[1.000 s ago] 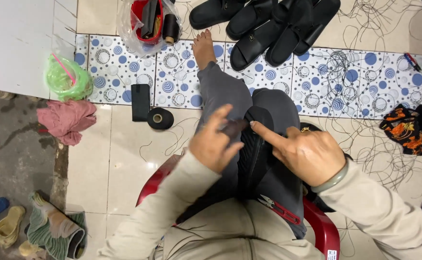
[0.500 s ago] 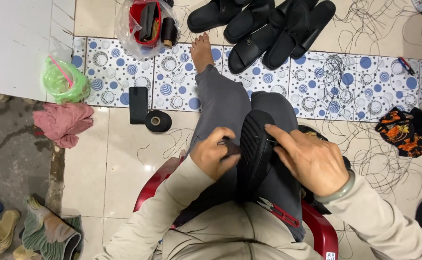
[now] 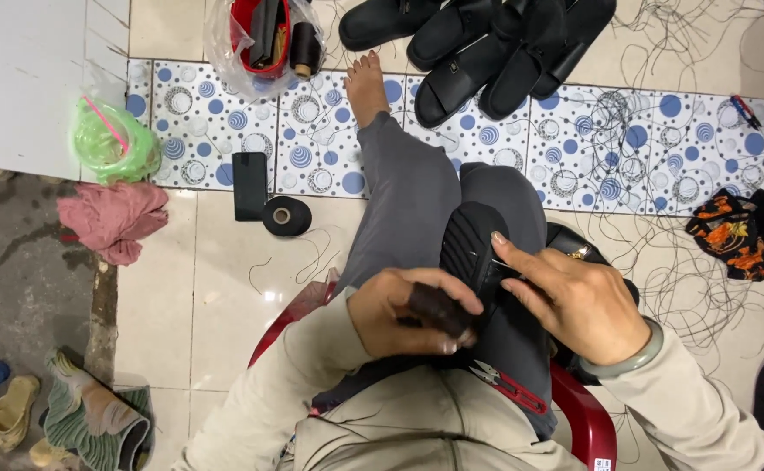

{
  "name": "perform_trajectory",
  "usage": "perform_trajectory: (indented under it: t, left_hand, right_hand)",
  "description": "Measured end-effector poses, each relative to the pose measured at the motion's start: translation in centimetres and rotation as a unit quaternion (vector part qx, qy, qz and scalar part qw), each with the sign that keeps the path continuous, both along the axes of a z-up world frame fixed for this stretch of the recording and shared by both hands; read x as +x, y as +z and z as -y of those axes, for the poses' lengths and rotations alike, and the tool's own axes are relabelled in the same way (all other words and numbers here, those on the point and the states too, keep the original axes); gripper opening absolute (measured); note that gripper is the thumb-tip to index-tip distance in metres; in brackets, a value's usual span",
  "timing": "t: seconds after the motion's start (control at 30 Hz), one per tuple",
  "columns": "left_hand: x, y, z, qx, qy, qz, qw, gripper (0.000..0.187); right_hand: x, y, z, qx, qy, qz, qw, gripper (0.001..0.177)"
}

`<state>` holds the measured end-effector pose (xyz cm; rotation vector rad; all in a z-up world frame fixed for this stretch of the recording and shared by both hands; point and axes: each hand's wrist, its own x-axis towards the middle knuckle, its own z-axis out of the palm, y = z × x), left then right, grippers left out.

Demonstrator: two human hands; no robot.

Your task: Hand-sewing the sole of a black sandal using a needle and thread at a steady, efficient pace.

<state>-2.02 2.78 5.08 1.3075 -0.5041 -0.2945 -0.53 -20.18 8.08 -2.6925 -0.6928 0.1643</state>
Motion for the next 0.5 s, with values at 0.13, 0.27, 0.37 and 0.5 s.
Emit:
perform_trajectory:
  t: [0.13, 0.27, 0.37, 0.5]
  left_hand:
    - [1.0, -3.8, 0.8, 0.084, 0.111, -0.106, 0.985, 0.021]
    - [0.9, -4.8, 2.6, 0.114, 0.107, -0.169, 0.973, 0.043]
    - [0.8, -3.7, 2.0, 0.118, 0.017, -0.229, 0.966, 0.062]
    - [1.4, -3.9, 1.9, 0.074, 0.057, -0.256, 0.962, 0.073]
  right_hand:
    - [0.1, 0.7, -0.9, -0.017, 0.007, -0.003, 1.000, 0.034]
    - [0.4, 1.1, -1.1, -0.046, 0.018, 0.003, 0.999, 0.035]
    - [1.0, 1.2, -0.8, -0.041, 0.021, -0.004, 0.999, 0.033]
    - [1.7, 1.3, -0.7, -0.014, 0.034, -0.061, 0.997, 0.031]
